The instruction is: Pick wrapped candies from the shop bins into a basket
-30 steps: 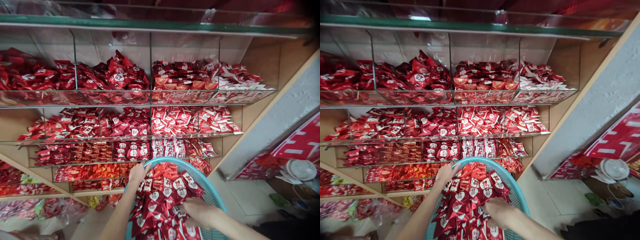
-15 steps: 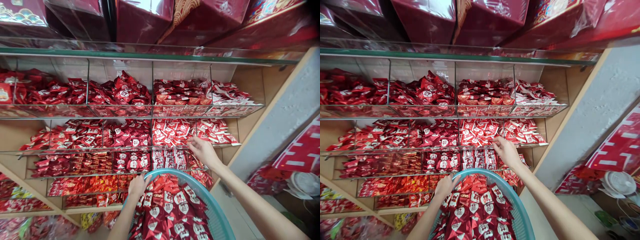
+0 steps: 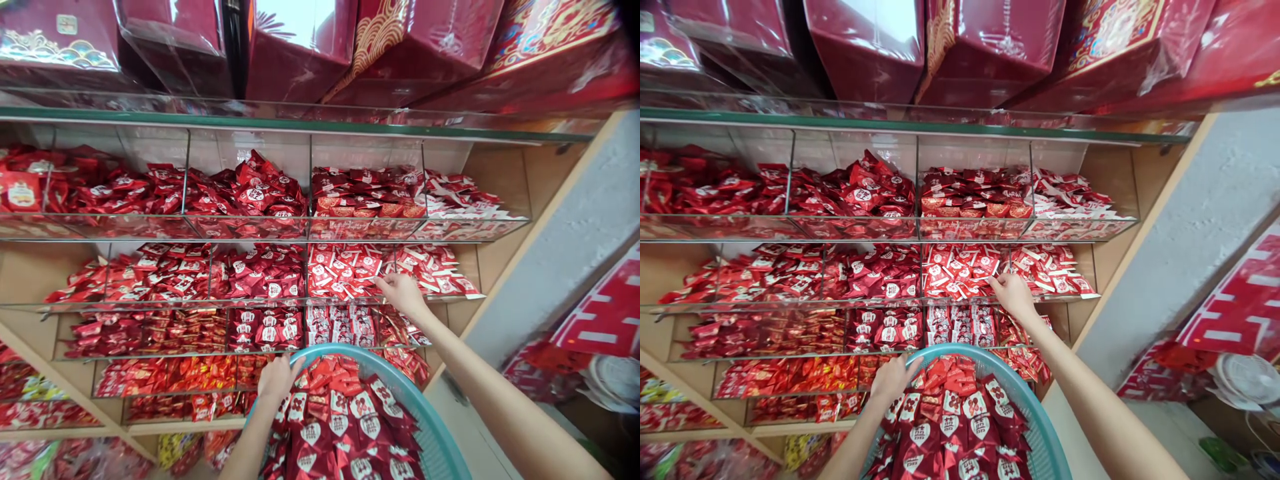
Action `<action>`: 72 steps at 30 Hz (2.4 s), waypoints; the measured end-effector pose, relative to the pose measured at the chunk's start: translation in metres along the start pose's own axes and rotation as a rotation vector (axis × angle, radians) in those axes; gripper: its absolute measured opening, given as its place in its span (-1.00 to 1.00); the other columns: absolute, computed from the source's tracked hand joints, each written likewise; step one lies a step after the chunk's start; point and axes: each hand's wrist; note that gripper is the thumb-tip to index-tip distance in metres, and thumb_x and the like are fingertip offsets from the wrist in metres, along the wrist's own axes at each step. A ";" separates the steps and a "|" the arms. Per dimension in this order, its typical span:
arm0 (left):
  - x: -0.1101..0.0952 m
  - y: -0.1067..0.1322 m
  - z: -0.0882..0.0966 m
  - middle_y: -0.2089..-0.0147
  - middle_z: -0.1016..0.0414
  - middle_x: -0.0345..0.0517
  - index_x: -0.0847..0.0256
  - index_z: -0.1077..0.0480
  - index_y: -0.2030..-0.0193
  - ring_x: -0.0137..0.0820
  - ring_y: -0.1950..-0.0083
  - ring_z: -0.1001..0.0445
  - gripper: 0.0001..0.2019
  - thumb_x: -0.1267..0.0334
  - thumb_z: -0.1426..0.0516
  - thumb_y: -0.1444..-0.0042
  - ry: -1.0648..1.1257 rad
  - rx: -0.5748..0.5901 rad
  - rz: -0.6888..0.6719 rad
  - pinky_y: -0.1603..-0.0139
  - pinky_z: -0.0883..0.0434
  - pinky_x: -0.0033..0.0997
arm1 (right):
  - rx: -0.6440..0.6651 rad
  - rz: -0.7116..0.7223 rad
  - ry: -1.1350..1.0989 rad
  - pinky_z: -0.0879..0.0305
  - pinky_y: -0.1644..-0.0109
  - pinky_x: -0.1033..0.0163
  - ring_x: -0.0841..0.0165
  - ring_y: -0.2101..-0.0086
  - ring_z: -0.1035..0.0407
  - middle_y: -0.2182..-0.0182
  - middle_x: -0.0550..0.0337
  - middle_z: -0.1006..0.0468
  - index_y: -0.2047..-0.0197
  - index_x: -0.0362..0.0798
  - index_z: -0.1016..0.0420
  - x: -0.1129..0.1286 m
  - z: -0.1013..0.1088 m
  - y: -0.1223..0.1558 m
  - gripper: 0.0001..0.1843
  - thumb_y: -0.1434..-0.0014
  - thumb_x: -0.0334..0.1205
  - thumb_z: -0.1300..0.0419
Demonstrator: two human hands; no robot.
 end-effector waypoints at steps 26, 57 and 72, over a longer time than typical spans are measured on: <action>-0.001 0.000 0.001 0.33 -0.51 0.13 0.29 -0.38 0.20 -0.11 0.26 -0.49 -0.31 -0.21 0.34 -0.08 -0.047 -0.021 -0.014 0.30 -0.37 -0.21 | 0.067 -0.087 -0.872 -0.19 0.63 0.35 0.47 0.73 -0.25 0.66 0.25 -0.48 0.42 -0.08 -0.33 0.008 0.000 0.108 -0.70 -0.01 0.01 -0.17; -0.009 0.000 0.007 0.27 -0.49 0.15 0.29 -0.36 0.12 -0.12 0.22 -0.47 -0.23 -0.26 0.39 -0.03 -0.115 0.056 -0.012 0.26 -0.35 -0.22 | 0.932 -0.240 -0.826 -0.32 0.39 0.28 0.43 0.50 -0.39 0.53 0.27 -0.46 0.35 -0.06 -0.26 -0.061 -0.027 0.210 -0.78 -0.08 -0.08 -0.14; -0.010 0.001 0.006 0.29 -0.49 0.15 0.28 -0.37 0.14 -0.11 0.23 -0.47 -0.24 -0.24 0.41 -0.05 -0.144 0.046 -0.016 0.26 -0.35 -0.21 | 1.158 0.579 -0.180 -0.21 0.26 0.36 0.44 0.38 -0.35 0.37 0.21 -0.50 0.28 -0.04 -0.52 -0.009 -0.047 0.204 -0.70 0.01 -0.47 -0.04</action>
Point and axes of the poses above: each hand's wrist, its own y-axis away from the middle knuckle, its own z-axis out of the back of the hand, x = y × z
